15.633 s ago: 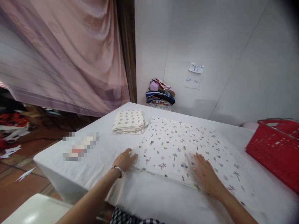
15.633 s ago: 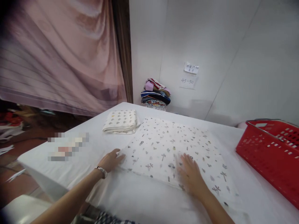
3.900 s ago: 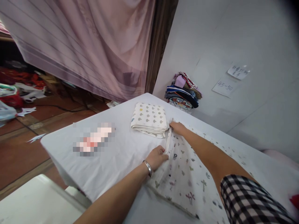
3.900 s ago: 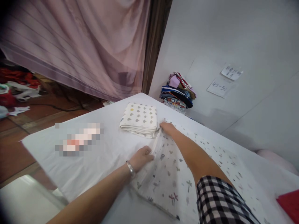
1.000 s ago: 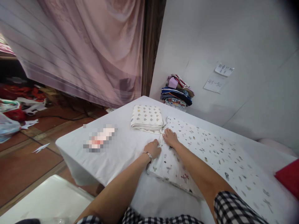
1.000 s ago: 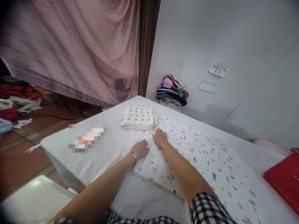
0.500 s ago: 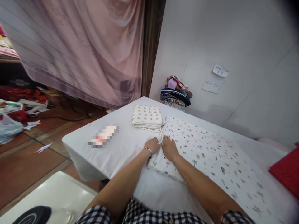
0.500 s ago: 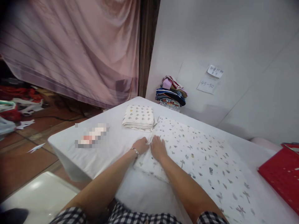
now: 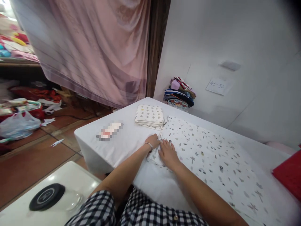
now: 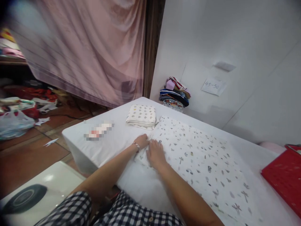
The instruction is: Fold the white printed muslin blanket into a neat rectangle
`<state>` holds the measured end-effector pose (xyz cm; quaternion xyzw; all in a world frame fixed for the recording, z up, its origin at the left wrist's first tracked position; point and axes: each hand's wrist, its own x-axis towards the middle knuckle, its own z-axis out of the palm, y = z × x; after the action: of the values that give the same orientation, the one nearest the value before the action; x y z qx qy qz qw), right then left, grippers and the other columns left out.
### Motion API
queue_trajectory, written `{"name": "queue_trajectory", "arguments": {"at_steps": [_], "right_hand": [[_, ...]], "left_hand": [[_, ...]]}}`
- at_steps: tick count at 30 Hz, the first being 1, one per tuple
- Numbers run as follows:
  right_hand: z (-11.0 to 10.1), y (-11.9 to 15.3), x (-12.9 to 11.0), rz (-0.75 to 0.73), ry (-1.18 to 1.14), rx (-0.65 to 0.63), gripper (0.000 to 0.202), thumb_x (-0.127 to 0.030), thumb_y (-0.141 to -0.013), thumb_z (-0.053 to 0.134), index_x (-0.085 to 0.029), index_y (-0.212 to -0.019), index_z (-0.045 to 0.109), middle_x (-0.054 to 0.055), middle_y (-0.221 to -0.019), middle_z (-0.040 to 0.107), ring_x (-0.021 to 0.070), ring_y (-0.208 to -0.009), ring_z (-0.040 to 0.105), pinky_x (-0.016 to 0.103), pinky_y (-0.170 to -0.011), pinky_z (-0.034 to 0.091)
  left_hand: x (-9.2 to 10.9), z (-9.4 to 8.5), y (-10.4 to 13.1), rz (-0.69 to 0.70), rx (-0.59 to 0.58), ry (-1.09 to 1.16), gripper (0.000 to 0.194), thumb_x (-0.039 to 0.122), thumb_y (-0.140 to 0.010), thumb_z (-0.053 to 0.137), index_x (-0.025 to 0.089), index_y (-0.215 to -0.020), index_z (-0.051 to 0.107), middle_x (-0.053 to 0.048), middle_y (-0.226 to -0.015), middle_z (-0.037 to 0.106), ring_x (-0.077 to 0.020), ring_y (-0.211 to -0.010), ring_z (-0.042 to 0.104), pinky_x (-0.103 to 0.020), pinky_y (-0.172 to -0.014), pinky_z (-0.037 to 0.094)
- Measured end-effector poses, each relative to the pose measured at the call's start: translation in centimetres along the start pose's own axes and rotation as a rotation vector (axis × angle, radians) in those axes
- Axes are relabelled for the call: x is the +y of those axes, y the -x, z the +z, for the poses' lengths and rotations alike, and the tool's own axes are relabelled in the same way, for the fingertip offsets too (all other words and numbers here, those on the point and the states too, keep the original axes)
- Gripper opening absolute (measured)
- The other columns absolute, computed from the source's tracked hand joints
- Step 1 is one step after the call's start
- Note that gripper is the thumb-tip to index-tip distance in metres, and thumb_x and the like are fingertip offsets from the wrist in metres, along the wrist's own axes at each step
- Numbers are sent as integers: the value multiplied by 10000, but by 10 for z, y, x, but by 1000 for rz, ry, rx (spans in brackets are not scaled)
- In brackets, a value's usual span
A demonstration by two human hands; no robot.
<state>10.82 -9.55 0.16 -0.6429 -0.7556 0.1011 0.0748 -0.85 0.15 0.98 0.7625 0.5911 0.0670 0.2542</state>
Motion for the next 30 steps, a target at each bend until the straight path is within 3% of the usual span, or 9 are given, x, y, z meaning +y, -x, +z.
{"name": "queue_trajectory", "arguments": {"at_steps": [8, 15, 17, 19, 23, 28, 30], "right_hand": [[2, 37, -8, -103, -56, -100, 594, -420, -921, 200, -82, -1405, 266, 104, -1490, 143, 217, -1376, 64, 401, -1104, 64], [-8, 60, -10, -106, -70, -131, 666, -529, -890, 250, -135, -1426, 226, 77, -1498, 75, 221, -1378, 14, 426, -1109, 12], [-12, 64, -10, -124, -81, -192, 699, -552, -876, 280, -128, -1428, 214, 80, -1499, 69, 232, -1377, 16, 435, -1108, 18], [-18, 65, -9, -126, -111, -213, 709, -566, -881, 249, -124, -1432, 191, 77, -1500, 65, 230, -1377, 24, 433, -1108, 43], [-26, 61, 3, -96, -89, -104, 717, -588, -883, 214, -138, -1439, 168, 53, -1502, 25, 227, -1377, -24, 437, -1108, -7], [-21, 50, 31, -90, -149, -255, 710, -603, -877, 211, -151, -1423, 232, 65, -1500, 78, 224, -1378, 20, 447, -1101, 19], [-25, 41, 39, -61, -189, -258, 692, -597, -879, 208, -166, -1419, 244, 56, -1502, 83, 213, -1378, 29, 438, -1102, 42]], "left_hand": [[-5, -5, -4, 2, -22, -4, 365, 314, -704, 594, 191, -1045, 551, -78, -1075, 624, -214, -977, 585, -277, -779, 447], [-9, -1, 5, 12, 47, -26, 366, 358, -743, 550, 217, -1081, 536, -61, -1051, 631, -211, -978, 581, -291, -804, 437], [-10, 0, 6, 14, 60, -30, 362, 363, -746, 544, 217, -1077, 540, -60, -1030, 639, -214, -967, 587, -296, -794, 439], [-10, 0, 7, 17, 71, -32, 357, 361, -744, 541, 212, -1068, 546, -64, -1011, 646, -219, -953, 593, -299, -780, 442], [-9, -1, 9, 22, 90, -39, 353, 361, -750, 526, 203, -1065, 547, -72, -993, 653, -229, -944, 598, -311, -775, 443], [-8, -1, 9, 6, 81, -48, 360, 359, -741, 529, 201, -1063, 550, -75, -987, 655, -232, -944, 600, -313, -772, 444], [-7, -1, 8, -4, 80, -46, 357, 363, -739, 527, 203, -1057, 555, -75, -999, 653, -233, -952, 597, -313, -775, 443]]}}
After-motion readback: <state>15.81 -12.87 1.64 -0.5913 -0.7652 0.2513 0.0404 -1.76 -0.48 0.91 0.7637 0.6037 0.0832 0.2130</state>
